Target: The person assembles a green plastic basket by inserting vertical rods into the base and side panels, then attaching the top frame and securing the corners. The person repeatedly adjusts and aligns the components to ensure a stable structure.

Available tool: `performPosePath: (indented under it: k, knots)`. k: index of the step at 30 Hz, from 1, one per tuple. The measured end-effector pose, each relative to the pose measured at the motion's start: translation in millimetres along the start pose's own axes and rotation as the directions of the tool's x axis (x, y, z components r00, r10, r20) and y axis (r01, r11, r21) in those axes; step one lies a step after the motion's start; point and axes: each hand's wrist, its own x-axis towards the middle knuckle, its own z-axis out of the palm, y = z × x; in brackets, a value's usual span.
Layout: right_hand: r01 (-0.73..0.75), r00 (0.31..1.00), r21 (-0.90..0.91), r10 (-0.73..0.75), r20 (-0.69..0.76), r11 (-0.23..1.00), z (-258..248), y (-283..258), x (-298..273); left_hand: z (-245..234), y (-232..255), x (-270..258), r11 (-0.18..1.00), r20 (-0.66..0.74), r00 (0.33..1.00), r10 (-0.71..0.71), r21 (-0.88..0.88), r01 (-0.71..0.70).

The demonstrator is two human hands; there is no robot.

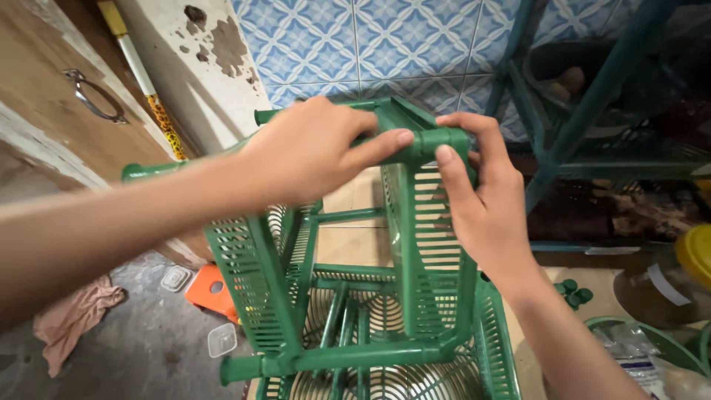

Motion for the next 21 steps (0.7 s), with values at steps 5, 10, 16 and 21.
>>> performPosePath:
  k: [5, 10, 16, 21]
  knots:
    - [0.011, 1.0, 0.033, -0.011, 0.011, 0.999, 3, 2, 2, 6, -2, -39, 0.956, -0.331, 0.925, 0.187, 0.279, -0.094]
    - [-0.057, 0.998, -0.136, 0.056, -0.012, 0.989, 8, -6, -6, -3, -29, -33, 0.971, 0.084, 0.996, 0.028, 0.233, -0.047]
    - [-0.003, 0.999, -0.161, -0.004, -0.041, 0.987, 9, -8, 0, -29, -20, -2, 0.993, 0.356, 0.934, -0.026, -0.095, 0.065]
    - [-0.028, 0.999, -0.208, 0.021, -0.037, 0.978, 7, -9, 3, -33, -24, 14, 0.893, 0.642, 0.751, -0.153, -0.236, 0.384]
